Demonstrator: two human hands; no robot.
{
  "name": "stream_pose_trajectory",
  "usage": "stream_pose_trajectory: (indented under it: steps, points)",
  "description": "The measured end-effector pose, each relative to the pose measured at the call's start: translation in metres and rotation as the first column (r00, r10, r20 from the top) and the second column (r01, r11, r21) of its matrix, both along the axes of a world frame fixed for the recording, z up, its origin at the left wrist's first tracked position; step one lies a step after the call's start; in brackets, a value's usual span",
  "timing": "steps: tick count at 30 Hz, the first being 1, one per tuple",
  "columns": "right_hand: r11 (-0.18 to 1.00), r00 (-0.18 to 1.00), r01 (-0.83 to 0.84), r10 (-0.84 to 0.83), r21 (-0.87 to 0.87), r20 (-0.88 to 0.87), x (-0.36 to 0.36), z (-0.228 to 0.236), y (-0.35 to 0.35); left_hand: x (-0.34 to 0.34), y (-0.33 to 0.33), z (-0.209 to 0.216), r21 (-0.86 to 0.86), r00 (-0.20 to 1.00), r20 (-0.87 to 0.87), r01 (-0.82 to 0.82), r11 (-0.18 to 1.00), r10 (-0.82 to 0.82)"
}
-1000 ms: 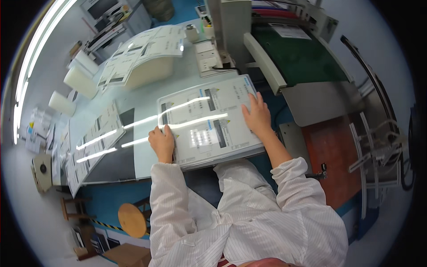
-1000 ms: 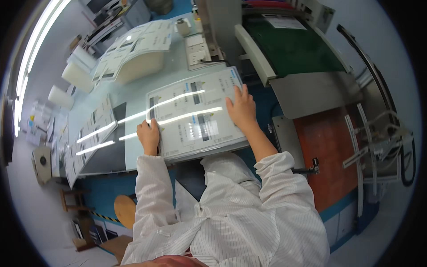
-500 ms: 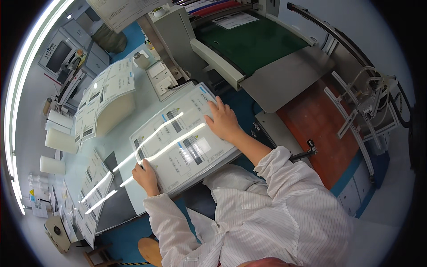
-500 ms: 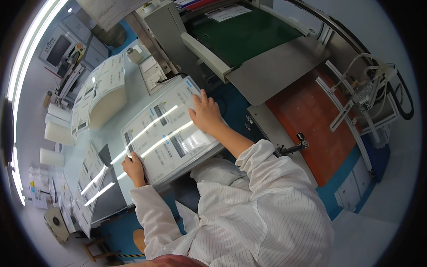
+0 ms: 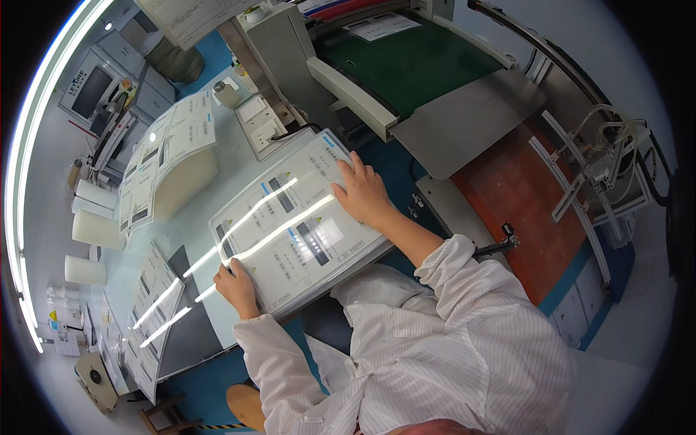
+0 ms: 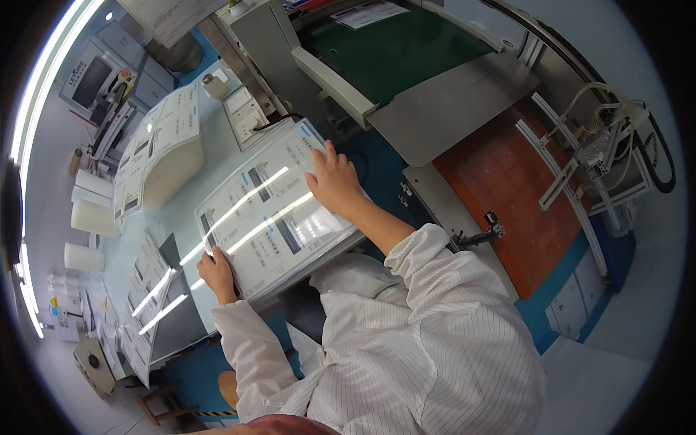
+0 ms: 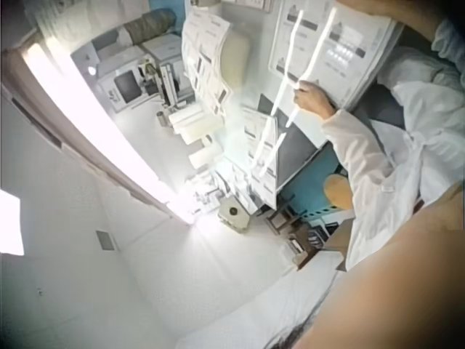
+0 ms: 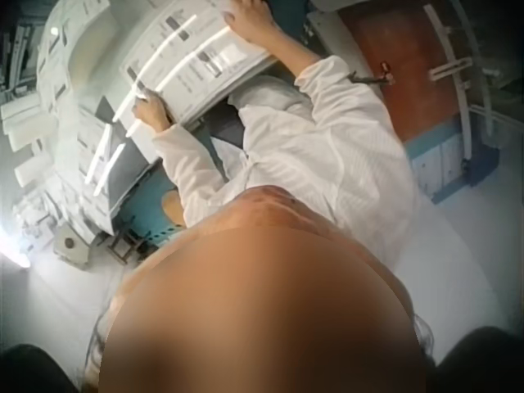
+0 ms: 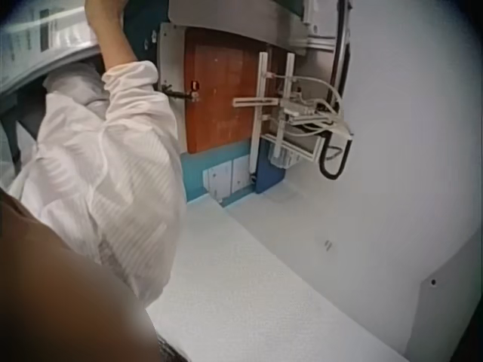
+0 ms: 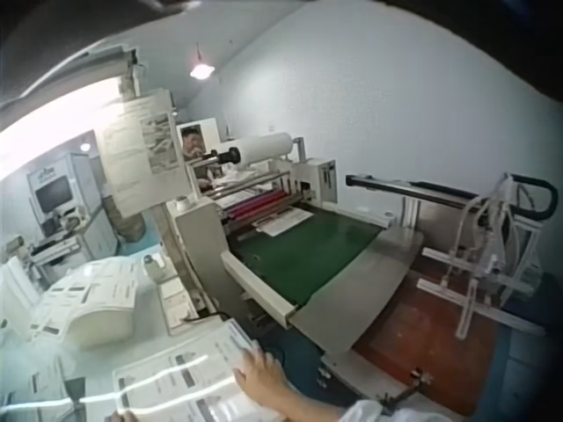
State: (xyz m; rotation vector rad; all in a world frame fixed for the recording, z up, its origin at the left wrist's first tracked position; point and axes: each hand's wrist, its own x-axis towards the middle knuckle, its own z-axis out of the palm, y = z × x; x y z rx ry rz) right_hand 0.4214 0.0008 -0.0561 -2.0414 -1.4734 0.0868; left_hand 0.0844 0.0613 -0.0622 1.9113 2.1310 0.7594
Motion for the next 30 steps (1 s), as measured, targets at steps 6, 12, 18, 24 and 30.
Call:
stream_pose_trajectory:
  steps: [6, 12, 18, 24, 30]
  points:
    - [1.0, 1.0, -0.004, 0.004, 0.004, 0.003, 0.0001, 0.001, -0.0008, 0.0007, -0.0002, 0.0014, -0.014, 1.0, 0.011, -0.007, 1.0, 0.007]
    - [1.0, 1.0, 0.0, 0.0, -0.001, 0.002, -0.0008, 0.0031, -0.0009, 0.0007, -0.0002, 0.0013, -0.011, 0.999, 0.033, -0.024, 1.0, 0.024]
    - [1.0, 1.0, -0.001, 0.001, -0.008, 0.0, -0.0011, 0.0034, -0.0006, -0.0017, 0.0005, -0.0008, -0.01, 1.0, 0.012, -0.02, 1.0, 0.02]
    - [1.0, 1.0, 0.003, -0.003, -0.016, -0.005, -0.0008, 0.0035, -0.0007, -0.001, 0.0001, 0.0011, -0.032, 1.0, 0.016, -0.014, 0.999, 0.014]
    - [1.0, 1.0, -0.003, 0.003, -0.011, -0.005, -0.0008, 0.005, -0.0015, 0.001, -0.0011, 0.0029, -0.041, 1.0, 0.019, -0.024, 0.999, 0.025]
